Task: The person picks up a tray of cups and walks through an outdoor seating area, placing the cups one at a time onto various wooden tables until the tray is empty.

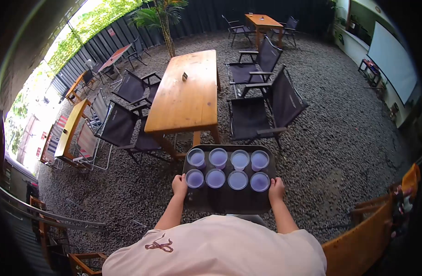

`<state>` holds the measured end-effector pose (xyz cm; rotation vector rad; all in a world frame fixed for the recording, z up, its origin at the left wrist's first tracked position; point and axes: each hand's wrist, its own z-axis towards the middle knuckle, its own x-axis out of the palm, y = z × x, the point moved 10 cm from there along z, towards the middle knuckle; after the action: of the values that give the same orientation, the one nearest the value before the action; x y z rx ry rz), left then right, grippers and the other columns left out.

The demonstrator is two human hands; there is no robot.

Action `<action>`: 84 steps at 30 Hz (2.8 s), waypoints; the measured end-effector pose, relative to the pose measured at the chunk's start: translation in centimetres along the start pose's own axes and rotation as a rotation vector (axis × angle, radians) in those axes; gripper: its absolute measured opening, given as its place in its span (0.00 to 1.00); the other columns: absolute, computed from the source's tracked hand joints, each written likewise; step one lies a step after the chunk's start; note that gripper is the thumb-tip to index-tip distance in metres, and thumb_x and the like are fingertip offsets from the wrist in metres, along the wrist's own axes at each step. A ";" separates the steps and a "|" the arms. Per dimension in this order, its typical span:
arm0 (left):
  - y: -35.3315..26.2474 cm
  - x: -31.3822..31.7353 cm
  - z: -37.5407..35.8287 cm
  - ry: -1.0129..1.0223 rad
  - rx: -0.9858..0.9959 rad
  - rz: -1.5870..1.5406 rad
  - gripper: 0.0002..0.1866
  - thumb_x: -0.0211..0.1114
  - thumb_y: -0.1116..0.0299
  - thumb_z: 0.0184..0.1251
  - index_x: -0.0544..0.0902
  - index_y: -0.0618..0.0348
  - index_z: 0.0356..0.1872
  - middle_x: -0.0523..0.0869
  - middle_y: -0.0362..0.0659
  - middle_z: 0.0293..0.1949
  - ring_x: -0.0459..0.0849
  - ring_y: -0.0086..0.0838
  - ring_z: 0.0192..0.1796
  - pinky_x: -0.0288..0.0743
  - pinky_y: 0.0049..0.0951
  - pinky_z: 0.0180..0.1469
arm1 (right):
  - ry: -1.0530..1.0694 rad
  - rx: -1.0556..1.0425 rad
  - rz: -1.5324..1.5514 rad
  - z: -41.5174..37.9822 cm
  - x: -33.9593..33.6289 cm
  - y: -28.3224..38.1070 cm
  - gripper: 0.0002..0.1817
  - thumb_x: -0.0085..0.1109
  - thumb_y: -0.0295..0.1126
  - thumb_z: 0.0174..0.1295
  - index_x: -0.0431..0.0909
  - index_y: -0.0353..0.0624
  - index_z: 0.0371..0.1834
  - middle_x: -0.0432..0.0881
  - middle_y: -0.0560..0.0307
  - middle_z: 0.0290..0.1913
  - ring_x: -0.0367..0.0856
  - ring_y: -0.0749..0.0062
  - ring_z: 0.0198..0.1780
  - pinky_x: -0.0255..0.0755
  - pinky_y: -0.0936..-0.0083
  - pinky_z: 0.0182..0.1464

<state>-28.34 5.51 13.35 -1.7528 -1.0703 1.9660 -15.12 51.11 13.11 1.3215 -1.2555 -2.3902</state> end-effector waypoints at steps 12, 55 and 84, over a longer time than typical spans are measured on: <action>-0.8 0.0 17.5 -0.151 -0.092 -0.029 0.16 0.53 0.59 0.57 0.72 0.63 0.20 0.76 0.51 0.21 0.75 0.44 0.28 0.66 0.37 0.32 | 0.138 -0.077 0.078 16.7 15.6 9.5 0.09 0.48 0.31 0.55 0.68 0.34 0.29 0.73 0.41 0.27 0.71 0.46 0.32 0.64 0.62 0.33; 6.6 10.1 54.5 -0.046 -0.153 0.134 0.16 0.52 0.56 0.57 0.72 0.62 0.25 0.76 0.51 0.27 0.73 0.46 0.33 0.65 0.41 0.35 | 0.208 0.195 -0.367 28.4 48.4 16.3 0.10 0.46 0.37 0.56 0.70 0.41 0.33 0.74 0.51 0.34 0.69 0.56 0.40 0.65 0.63 0.39; 13.7 4.5 47.8 0.109 -0.188 -0.059 0.14 0.58 0.69 0.51 0.71 0.61 0.40 0.71 0.48 0.40 0.71 0.37 0.44 0.65 0.32 0.48 | 1.012 -0.387 -0.595 34.2 54.1 31.2 0.35 0.63 0.32 0.34 0.62 0.53 0.51 0.61 0.53 0.53 0.62 0.55 0.54 0.65 0.65 0.50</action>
<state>-71.05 -16.49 -0.37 -1.8763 -1.2887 1.7629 -81.73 26.03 10.21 2.4599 -0.1209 -1.5651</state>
